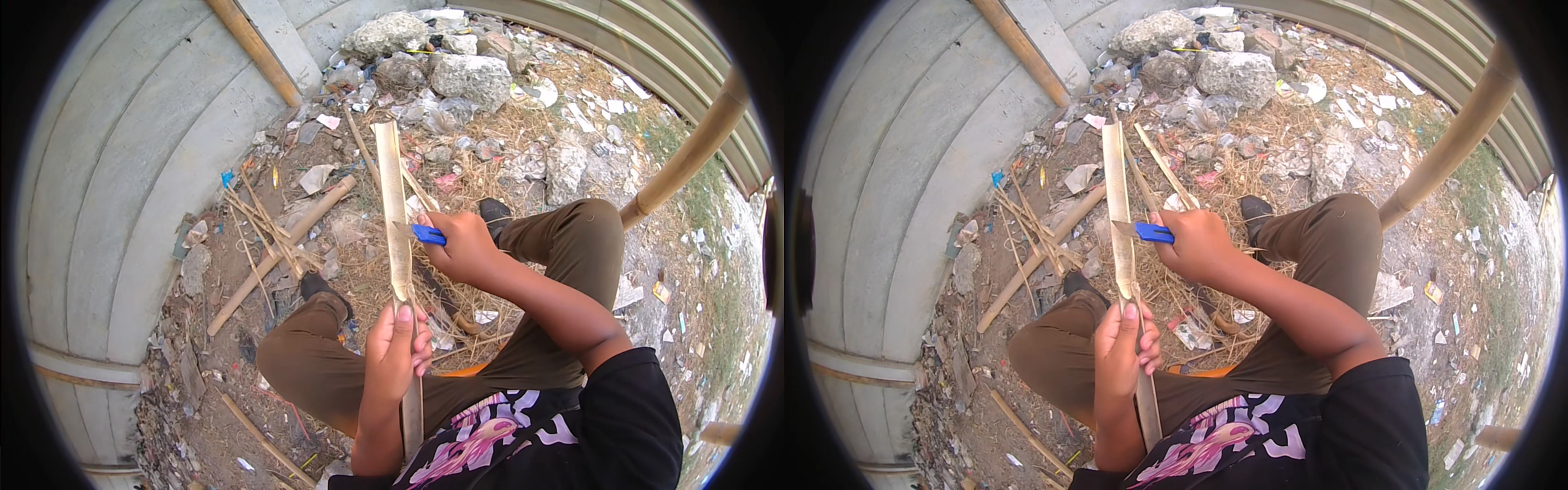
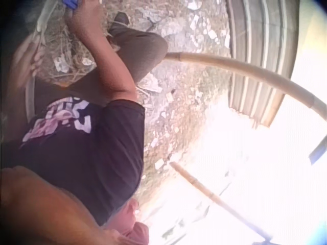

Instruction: The person sits on the ground and uses a blue utility knife to shave and sharpen a thin wooden stick. They then switch to a metal file to smooth the stick's surface. Finally, they pick up a larger bamboo pole and use the utility knife to shave its surface.

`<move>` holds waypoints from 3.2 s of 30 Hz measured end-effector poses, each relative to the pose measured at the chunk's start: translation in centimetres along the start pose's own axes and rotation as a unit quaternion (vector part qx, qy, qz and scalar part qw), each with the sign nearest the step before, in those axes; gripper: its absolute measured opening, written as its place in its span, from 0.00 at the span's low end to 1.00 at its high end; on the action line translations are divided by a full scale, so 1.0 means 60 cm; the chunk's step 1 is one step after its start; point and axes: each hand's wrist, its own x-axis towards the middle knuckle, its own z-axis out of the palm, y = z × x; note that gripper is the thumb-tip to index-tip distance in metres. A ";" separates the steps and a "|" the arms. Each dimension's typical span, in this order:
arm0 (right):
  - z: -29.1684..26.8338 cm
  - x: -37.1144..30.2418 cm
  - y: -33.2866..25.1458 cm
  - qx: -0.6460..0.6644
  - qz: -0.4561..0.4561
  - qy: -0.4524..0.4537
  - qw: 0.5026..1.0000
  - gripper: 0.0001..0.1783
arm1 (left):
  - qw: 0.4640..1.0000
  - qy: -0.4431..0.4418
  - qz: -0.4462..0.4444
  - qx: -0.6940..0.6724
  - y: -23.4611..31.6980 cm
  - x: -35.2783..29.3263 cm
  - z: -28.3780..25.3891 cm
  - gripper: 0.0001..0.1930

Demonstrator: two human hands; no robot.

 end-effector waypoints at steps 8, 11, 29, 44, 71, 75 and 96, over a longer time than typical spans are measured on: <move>-0.018 0.025 0.009 -0.111 -0.055 0.066 0.990 0.10 | 0.994 -0.078 -0.014 -0.080 0.001 0.000 -0.005 0.15; -0.029 0.028 0.009 -0.149 -0.061 0.085 0.983 0.10 | 0.995 -0.078 -0.017 -0.064 0.003 -0.005 0.002 0.15; -0.148 0.126 0.137 -0.102 0.362 0.104 0.921 0.24 | 0.995 -0.074 -0.072 -0.003 -0.046 -0.033 0.017 0.15; 0.044 -0.056 -0.014 -0.111 -0.048 -0.080 0.989 0.13 | 0.992 0.090 0.058 0.061 -0.035 0.014 -0.036 0.15; 0.042 0.047 0.050 -0.177 0.040 -0.021 0.983 0.05 | 0.993 0.101 0.008 0.054 -0.030 0.011 -0.013 0.16; 0.027 0.067 0.057 -0.184 -0.058 0.079 0.978 0.07 | 0.997 0.073 0.005 0.027 -0.018 0.007 -0.009 0.16; -0.084 0.072 0.070 0.001 0.227 0.100 0.969 0.20 | 0.998 -0.013 -0.067 0.001 -0.066 -0.010 0.002 0.14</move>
